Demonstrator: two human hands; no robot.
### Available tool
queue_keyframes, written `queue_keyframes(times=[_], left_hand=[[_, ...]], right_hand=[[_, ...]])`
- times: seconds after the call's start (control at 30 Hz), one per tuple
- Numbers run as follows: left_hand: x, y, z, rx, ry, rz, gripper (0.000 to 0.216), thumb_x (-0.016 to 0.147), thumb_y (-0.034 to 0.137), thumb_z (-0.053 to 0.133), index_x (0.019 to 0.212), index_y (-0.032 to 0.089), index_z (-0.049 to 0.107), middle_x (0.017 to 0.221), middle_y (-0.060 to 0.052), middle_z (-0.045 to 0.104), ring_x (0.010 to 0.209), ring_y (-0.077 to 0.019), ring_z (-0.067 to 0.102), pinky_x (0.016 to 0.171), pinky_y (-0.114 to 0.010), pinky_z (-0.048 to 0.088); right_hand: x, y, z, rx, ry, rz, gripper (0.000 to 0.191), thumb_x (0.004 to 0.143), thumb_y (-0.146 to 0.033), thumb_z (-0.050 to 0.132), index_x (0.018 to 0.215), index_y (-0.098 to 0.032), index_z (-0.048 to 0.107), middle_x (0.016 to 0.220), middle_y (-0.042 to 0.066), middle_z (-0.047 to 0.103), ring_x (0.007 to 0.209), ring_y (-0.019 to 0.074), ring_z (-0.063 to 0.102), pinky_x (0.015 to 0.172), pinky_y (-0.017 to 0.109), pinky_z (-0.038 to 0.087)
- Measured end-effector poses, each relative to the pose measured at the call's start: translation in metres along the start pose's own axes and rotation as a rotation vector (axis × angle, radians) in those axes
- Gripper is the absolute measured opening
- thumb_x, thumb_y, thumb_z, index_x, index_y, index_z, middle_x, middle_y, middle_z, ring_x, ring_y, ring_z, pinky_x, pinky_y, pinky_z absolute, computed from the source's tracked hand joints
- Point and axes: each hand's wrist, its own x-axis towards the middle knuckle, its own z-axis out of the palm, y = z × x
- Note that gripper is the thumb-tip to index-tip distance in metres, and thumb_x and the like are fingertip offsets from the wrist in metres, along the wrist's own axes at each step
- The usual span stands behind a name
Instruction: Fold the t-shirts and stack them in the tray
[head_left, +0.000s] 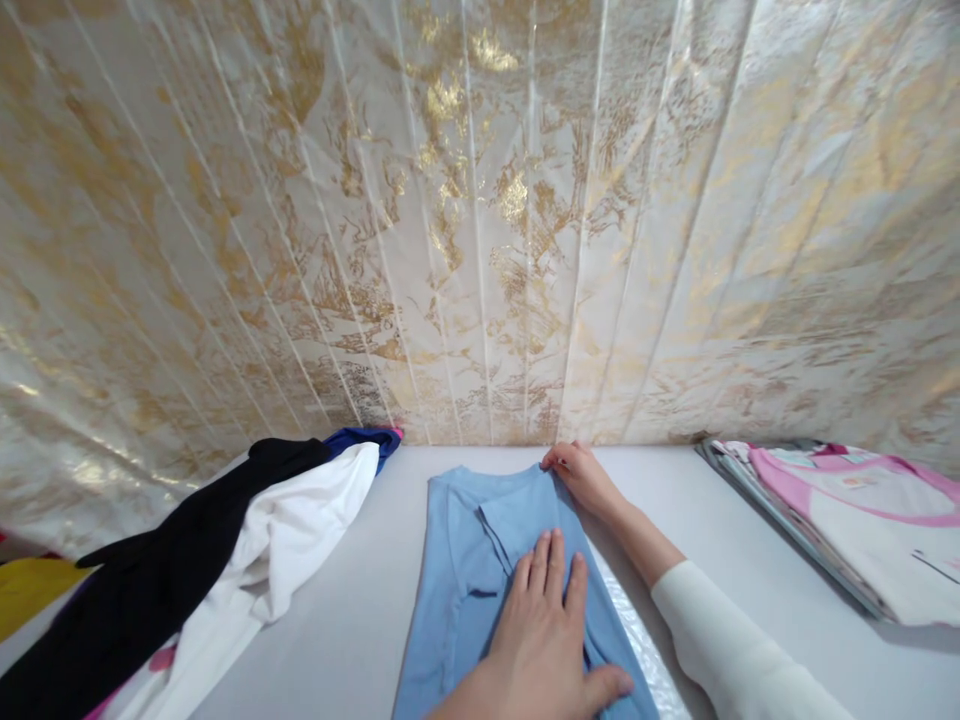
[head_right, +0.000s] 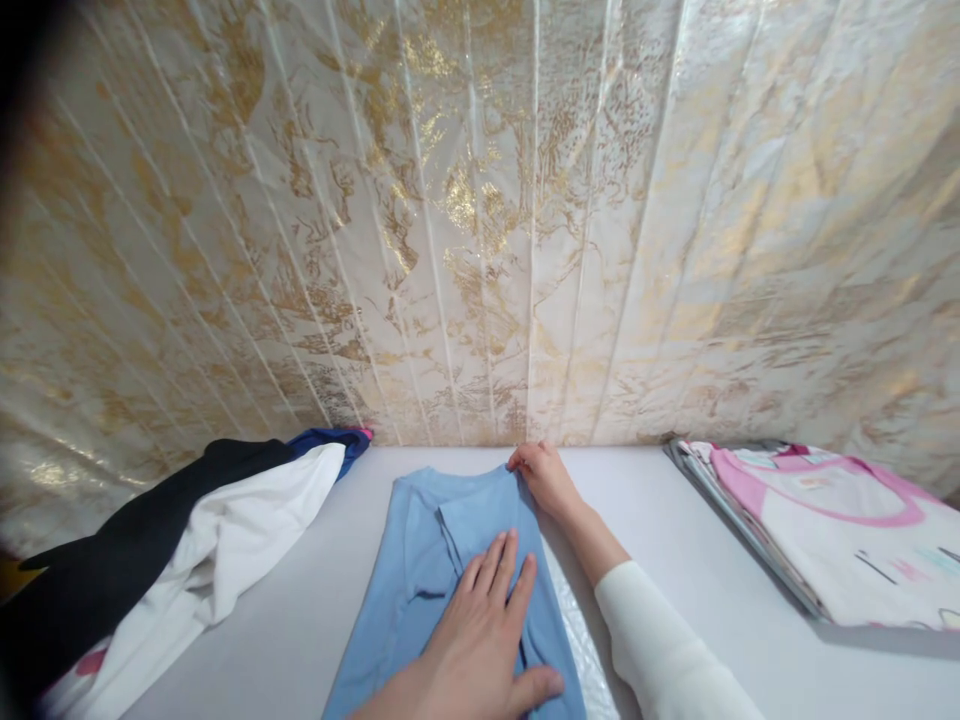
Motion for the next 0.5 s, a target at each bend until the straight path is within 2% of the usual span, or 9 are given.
queue_keyframes(times=[0.1,0.17,0.23,0.3,0.4,0.5], left_hand=[[-0.005,-0.008,-0.009,0.035,0.061,0.021,0.085,0.089,0.059,0.05,0.151,0.011,0.018,0.158,-0.018,0.007,0.146,-0.0319,0.006,0.117,-0.052,0.015],[-0.01,-0.012,-0.016,0.086,0.137,0.082,0.064,0.092,0.044,0.053,0.146,0.016,0.032,0.158,-0.015,0.015,0.145,-0.0298,0.012,0.116,-0.051,0.019],[-0.015,-0.012,-0.019,0.126,0.201,0.185,0.04,0.091,0.023,0.054,0.13,0.021,0.05,0.153,-0.01,0.032,0.141,-0.0259,0.025,0.114,-0.046,0.025],[-0.018,-0.009,-0.017,0.159,0.228,0.28,0.029,0.087,0.009,0.054,0.113,0.023,0.058,0.136,-0.006,0.05,0.128,-0.0215,0.042,0.105,-0.038,0.036],[-0.018,-0.006,-0.008,0.239,0.242,0.343,0.013,0.087,0.011,0.058,0.095,0.021,0.06,0.112,-0.003,0.059,0.105,-0.0195,0.053,0.088,-0.033,0.043],[-0.017,-0.004,-0.001,0.293,0.261,0.359,0.005,0.088,0.016,0.062,0.086,0.02,0.059,0.103,0.0,0.06,0.097,-0.0186,0.053,0.082,-0.032,0.042]], right_hand=[[-0.003,-0.005,-0.002,-0.018,0.019,-0.011,0.031,0.074,-0.001,0.044,0.082,-0.02,0.067,0.088,0.005,0.067,0.091,0.0203,0.055,0.087,0.033,0.041],[-0.009,-0.012,-0.004,-0.016,0.041,-0.017,0.035,0.074,0.0,0.041,0.091,-0.019,0.065,0.095,0.006,0.064,0.092,0.0186,0.056,0.087,0.031,0.042],[-0.018,-0.021,-0.003,-0.006,0.052,-0.024,0.036,0.077,-0.001,0.039,0.098,-0.019,0.062,0.099,0.006,0.062,0.091,0.0168,0.058,0.084,0.029,0.045],[-0.029,-0.03,0.002,0.002,0.049,-0.032,0.035,0.08,-0.002,0.037,0.1,-0.02,0.059,0.097,0.005,0.062,0.088,0.0155,0.059,0.081,0.028,0.047],[-0.044,-0.043,0.015,-0.007,0.036,-0.058,0.039,0.077,0.001,0.036,0.103,-0.02,0.057,0.097,0.005,0.061,0.089,0.0154,0.06,0.082,0.028,0.048],[-0.054,-0.051,0.026,-0.045,0.028,-0.098,0.044,0.075,0.004,0.036,0.106,-0.019,0.056,0.106,0.008,0.06,0.101,0.0179,0.057,0.09,0.032,0.047]])
